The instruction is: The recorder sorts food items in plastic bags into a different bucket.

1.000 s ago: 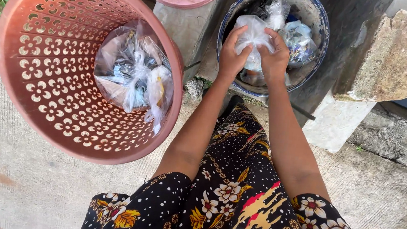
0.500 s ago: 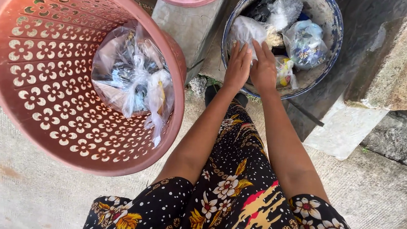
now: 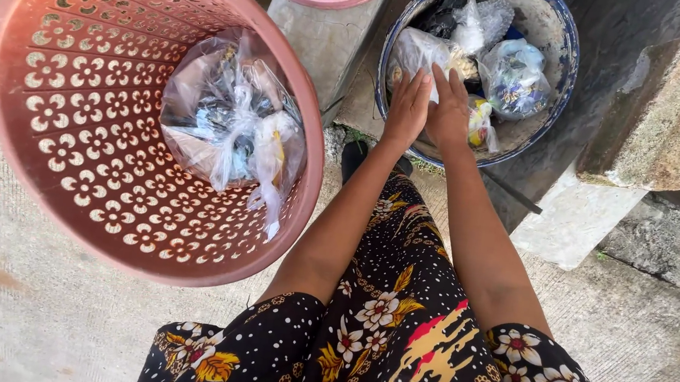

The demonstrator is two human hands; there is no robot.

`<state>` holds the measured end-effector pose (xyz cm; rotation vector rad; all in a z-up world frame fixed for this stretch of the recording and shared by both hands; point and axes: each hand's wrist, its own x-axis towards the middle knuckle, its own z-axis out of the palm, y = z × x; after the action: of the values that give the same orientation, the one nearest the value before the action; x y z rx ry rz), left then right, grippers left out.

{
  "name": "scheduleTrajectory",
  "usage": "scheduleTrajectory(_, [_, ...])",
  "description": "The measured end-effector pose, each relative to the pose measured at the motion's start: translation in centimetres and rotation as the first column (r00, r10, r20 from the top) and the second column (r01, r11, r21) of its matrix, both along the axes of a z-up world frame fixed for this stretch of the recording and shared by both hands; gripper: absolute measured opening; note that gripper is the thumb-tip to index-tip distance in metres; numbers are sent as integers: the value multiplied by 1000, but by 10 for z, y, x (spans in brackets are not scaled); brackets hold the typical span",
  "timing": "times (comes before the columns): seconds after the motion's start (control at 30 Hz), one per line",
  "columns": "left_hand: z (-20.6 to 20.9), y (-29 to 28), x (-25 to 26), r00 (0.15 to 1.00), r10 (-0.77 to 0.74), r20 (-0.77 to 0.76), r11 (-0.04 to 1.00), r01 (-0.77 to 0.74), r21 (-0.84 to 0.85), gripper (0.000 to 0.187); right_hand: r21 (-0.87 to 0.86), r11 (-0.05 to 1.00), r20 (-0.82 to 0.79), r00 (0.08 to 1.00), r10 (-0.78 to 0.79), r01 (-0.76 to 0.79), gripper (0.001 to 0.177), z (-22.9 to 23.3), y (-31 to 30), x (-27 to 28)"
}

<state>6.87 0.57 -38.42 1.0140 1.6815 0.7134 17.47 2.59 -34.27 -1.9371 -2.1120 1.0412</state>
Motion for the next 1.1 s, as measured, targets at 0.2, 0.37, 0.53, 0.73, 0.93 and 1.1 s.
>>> scheduleTrajectory(0.2, [74, 11, -4, 972, 81, 221, 987, -108, 115, 72, 22, 954, -421, 869, -262, 299, 66, 45, 7, -2])
scheduleTrajectory(0.37, [137, 16, 4, 890, 135, 435, 951, -240, 197, 63, -147, 874, -753, 521, -402, 463, 56, 73, 20, 3])
scheduleTrajectory(0.53, [217, 15, 7, 829, 105, 549, 926, -283, 251, 60, -252, 829, -808, 362, -464, 500, 50, 157, 25, -7])
scheduleTrajectory(0.73, [290, 14, -1, 800, 64, 597, 870, -337, 359, 57, -266, 865, -900, 211, -381, 426, 45, 242, 30, -26])
scheduleTrajectory(0.93, [349, 11, -28, 816, 53, 575, 800, -379, 464, 54, -163, 933, -967, 135, -215, 320, 40, 291, 33, -54])
scheduleTrajectory(1.1, [391, -8, -71, 834, 43, 549, 764, -382, 519, 55, -80, 971, -983, 142, -114, 225, 35, 341, 23, -96])
